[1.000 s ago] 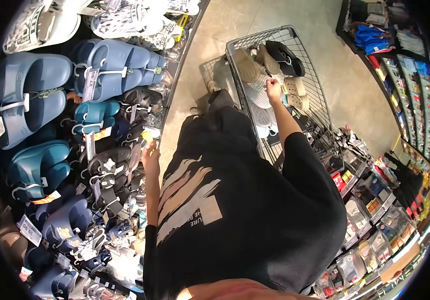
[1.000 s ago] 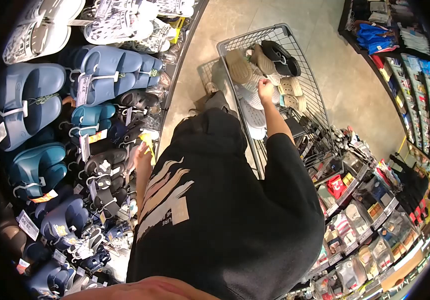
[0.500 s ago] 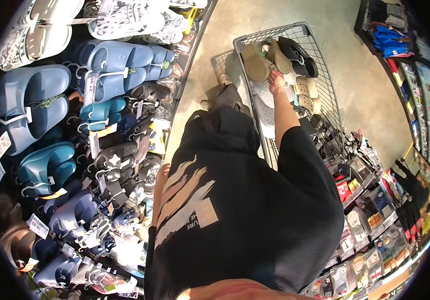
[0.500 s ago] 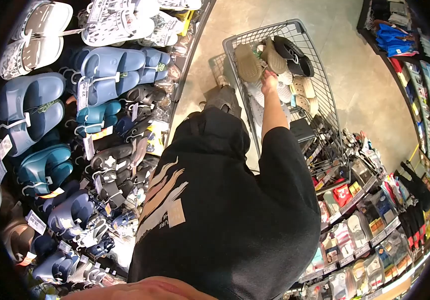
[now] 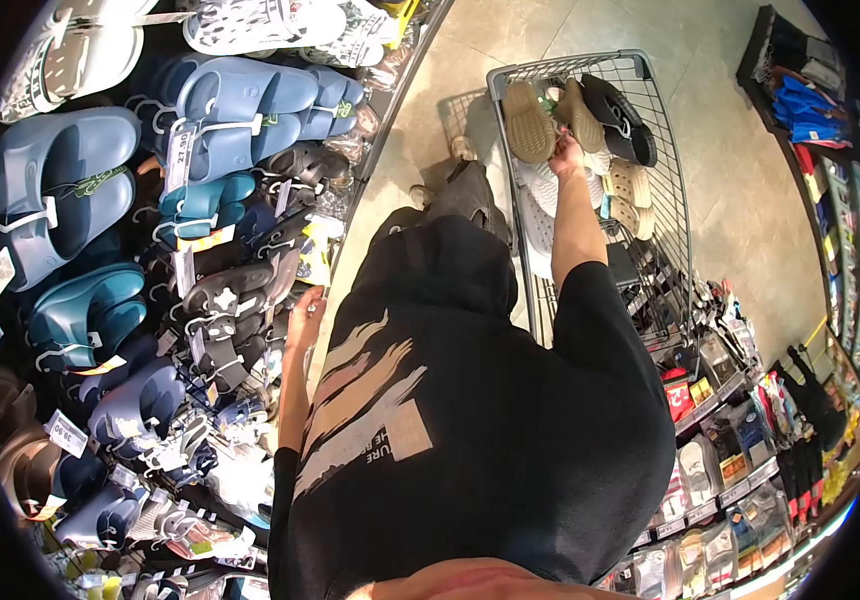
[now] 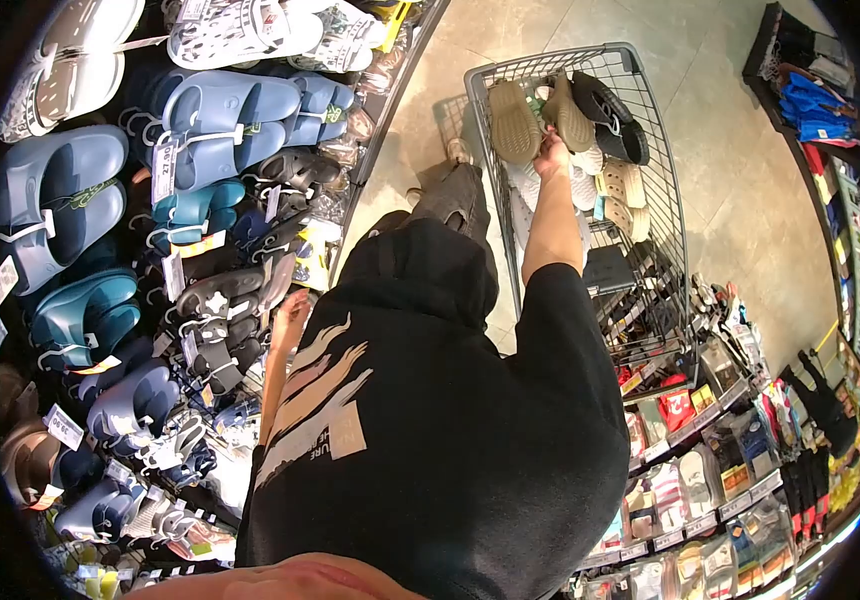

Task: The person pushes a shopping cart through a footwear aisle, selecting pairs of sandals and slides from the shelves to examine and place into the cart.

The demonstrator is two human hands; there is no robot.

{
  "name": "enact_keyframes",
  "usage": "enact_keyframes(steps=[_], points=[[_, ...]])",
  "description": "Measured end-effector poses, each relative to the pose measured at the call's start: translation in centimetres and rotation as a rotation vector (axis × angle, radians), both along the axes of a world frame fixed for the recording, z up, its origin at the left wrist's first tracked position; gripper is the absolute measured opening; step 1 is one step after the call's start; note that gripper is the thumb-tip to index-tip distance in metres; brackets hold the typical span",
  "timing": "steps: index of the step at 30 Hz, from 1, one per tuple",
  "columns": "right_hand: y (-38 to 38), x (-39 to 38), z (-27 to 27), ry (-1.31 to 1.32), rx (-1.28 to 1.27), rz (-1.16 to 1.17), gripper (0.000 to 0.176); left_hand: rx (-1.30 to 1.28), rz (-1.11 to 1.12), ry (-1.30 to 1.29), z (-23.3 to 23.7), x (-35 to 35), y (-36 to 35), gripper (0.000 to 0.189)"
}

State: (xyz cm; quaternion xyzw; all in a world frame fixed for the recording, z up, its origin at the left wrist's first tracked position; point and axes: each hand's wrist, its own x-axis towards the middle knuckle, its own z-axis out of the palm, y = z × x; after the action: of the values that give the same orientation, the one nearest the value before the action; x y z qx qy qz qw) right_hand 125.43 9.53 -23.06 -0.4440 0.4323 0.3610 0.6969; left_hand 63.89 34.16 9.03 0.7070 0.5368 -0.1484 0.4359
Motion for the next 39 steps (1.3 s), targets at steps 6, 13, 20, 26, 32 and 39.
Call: enact_keyframes(steps=[6,13,20,26,32,39], points=[[-1.0,-0.4,1.9,-0.152,-0.049,0.141,0.016,-0.075,-0.039,0.081,-1.0,-1.8,0.1,0.037],[-1.2,-2.8,7.3,-0.279,-0.300,0.155,0.017,-0.102,-0.045,-0.018,-4.8,-5.7,-0.4,0.037],[-0.8,-2.8,13.2,-0.709,-0.307,0.128,0.027,-0.073,-0.102,-0.014,-5.2,-2.8,0.7,0.037],[0.5,-2.5,22.8,-0.794,-0.282,0.050,0.024,-0.025,-0.136,-0.066,-4.1,3.2,1.5,0.034],[2.6,-4.6,33.9,-0.987,-0.291,0.083,0.024,0.052,-0.204,-0.332,3.9,17.0,2.1,0.027],[7.6,-10.2,44.4,-0.996,0.181,0.186,0.021,0.533,-0.587,-1.035,17.9,32.8,0.3,0.026]])
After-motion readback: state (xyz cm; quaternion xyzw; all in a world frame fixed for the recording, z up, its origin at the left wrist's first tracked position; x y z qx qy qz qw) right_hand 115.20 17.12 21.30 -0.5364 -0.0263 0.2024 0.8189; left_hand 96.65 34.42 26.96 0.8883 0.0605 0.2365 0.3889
